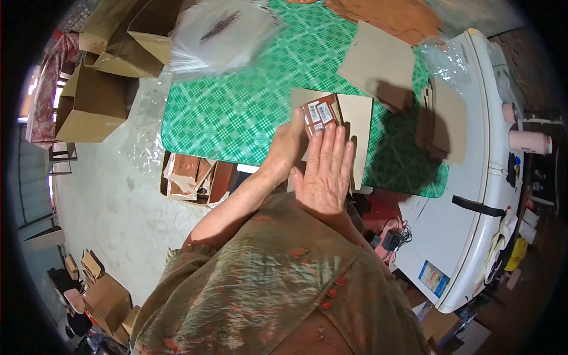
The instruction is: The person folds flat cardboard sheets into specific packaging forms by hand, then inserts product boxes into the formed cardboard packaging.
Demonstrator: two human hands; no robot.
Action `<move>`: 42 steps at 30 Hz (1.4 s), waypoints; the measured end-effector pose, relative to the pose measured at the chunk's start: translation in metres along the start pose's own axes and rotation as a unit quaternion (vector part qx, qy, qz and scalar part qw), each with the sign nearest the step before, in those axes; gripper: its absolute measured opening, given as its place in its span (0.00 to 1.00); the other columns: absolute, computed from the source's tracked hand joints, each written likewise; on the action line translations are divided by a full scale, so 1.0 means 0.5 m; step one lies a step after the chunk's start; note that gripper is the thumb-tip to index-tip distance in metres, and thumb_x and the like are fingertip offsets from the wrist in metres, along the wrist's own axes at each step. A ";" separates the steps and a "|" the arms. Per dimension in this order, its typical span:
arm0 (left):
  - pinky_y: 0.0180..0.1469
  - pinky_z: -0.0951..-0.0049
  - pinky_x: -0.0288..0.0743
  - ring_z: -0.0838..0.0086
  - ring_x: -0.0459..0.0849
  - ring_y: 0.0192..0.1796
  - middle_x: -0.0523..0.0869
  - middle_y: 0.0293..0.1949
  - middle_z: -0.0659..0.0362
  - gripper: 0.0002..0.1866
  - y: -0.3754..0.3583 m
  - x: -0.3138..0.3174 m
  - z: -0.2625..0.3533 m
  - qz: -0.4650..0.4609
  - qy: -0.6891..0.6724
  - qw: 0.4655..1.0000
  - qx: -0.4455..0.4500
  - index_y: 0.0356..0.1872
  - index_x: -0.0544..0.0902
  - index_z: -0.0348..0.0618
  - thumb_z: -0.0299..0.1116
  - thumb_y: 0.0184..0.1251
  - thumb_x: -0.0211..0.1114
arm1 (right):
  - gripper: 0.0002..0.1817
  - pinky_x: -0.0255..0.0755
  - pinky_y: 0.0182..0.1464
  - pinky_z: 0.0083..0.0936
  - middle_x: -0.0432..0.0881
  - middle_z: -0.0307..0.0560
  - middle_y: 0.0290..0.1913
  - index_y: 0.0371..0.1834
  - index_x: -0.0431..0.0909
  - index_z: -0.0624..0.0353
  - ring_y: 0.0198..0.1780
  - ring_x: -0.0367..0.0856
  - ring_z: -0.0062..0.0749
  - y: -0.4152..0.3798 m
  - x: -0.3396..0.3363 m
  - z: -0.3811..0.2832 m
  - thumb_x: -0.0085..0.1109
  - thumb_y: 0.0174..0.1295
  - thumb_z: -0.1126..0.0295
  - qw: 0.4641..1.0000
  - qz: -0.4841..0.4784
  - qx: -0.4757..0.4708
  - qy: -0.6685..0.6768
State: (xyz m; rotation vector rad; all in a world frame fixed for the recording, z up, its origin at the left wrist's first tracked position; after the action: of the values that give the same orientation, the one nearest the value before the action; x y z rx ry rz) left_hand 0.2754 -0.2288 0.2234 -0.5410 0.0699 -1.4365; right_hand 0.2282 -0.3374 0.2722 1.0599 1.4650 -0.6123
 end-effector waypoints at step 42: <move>0.36 0.79 0.71 0.84 0.75 0.33 0.84 0.34 0.68 0.10 -0.004 0.002 -0.041 -0.009 -0.009 0.999 0.049 0.41 0.84 0.36 0.33 0.76 0.62 | 0.41 0.40 0.79 0.54 0.44 0.74 0.78 0.77 0.41 0.76 0.80 0.43 0.65 0.044 -0.032 0.058 0.45 0.59 0.82 0.990 0.028 0.026 0.138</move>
State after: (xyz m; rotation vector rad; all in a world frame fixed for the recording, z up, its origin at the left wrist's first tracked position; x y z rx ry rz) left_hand 0.2662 -0.2362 0.2063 -0.4756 -0.0202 -1.4451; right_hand 0.2602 -0.3564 0.2861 1.2620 1.6571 -0.4798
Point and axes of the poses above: each hand's wrist, its own y-axis towards the middle knuckle, its own x-axis out of the palm, z = x × y, the point moved 3 cm from there along y, towards the middle knuckle
